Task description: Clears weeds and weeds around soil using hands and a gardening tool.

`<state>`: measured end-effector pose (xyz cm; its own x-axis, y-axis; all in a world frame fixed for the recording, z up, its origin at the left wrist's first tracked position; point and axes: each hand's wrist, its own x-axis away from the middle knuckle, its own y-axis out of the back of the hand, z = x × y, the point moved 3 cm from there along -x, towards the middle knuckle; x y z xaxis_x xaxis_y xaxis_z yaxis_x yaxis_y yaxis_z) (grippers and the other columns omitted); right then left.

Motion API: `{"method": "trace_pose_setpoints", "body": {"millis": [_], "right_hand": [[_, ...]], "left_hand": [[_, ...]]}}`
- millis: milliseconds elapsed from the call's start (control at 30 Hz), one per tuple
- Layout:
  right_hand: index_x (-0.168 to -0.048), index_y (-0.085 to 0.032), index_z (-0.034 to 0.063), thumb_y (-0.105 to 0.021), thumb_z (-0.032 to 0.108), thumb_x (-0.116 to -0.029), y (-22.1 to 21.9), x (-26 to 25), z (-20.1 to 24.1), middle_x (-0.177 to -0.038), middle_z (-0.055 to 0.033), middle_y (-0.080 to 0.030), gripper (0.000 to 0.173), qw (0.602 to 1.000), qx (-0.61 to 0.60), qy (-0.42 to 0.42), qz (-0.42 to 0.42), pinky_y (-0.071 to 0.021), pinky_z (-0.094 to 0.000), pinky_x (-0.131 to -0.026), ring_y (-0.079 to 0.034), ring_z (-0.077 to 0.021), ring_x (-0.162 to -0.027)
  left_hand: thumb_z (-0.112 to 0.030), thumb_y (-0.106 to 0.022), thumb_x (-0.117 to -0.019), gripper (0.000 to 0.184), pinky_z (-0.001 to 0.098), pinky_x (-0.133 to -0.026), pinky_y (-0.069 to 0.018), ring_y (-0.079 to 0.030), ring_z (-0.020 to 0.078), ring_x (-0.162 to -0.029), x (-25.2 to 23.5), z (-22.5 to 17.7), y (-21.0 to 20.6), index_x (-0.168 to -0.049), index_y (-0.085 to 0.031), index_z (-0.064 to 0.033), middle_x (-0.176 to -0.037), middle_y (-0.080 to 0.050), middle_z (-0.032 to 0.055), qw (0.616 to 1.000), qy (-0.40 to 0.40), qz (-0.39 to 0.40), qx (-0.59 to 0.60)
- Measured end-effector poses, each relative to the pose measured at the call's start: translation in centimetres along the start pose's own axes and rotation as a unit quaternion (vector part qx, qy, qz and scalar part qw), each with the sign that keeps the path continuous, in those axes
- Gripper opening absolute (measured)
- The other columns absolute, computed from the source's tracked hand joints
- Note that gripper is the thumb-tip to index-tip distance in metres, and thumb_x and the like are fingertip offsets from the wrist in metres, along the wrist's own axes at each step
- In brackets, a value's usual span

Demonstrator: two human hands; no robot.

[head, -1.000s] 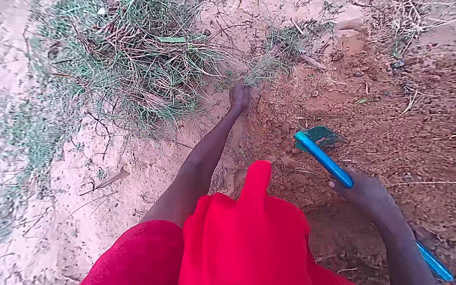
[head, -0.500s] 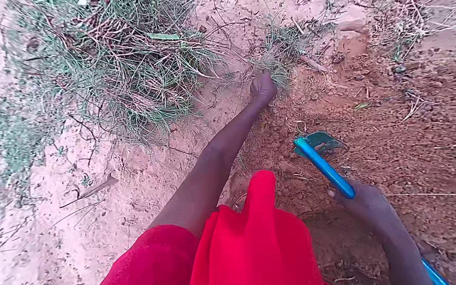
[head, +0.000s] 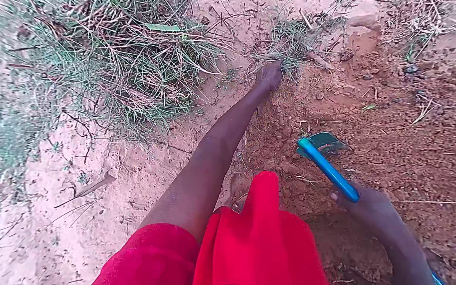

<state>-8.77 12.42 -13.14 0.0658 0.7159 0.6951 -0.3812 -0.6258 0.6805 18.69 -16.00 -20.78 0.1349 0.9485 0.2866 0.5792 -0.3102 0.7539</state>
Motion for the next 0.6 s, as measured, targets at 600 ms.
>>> {"method": "trace_pose_setpoints", "body": {"millis": [600], "right_hand": [[-0.130, -0.067, 0.0073, -0.072, 0.031, -0.0989, -2.8, 1.1, 1.6, -0.108, -0.0244, -0.071, 0.039, 1.000, -0.001, -0.022, 0.021, -0.0478, -0.0647, -0.089, -0.066, -0.0433, -0.104]], "left_hand": [[-0.030, -0.040, -0.1110, 0.042, 0.0631, -0.104, -0.0463, -0.062, 0.0420, -0.125, 5.1, 1.0, -2.7, -0.134, -0.060, -0.0015, -0.129, -0.066, 0.0251, 0.998, 0.058, 0.004, -0.019]]}}
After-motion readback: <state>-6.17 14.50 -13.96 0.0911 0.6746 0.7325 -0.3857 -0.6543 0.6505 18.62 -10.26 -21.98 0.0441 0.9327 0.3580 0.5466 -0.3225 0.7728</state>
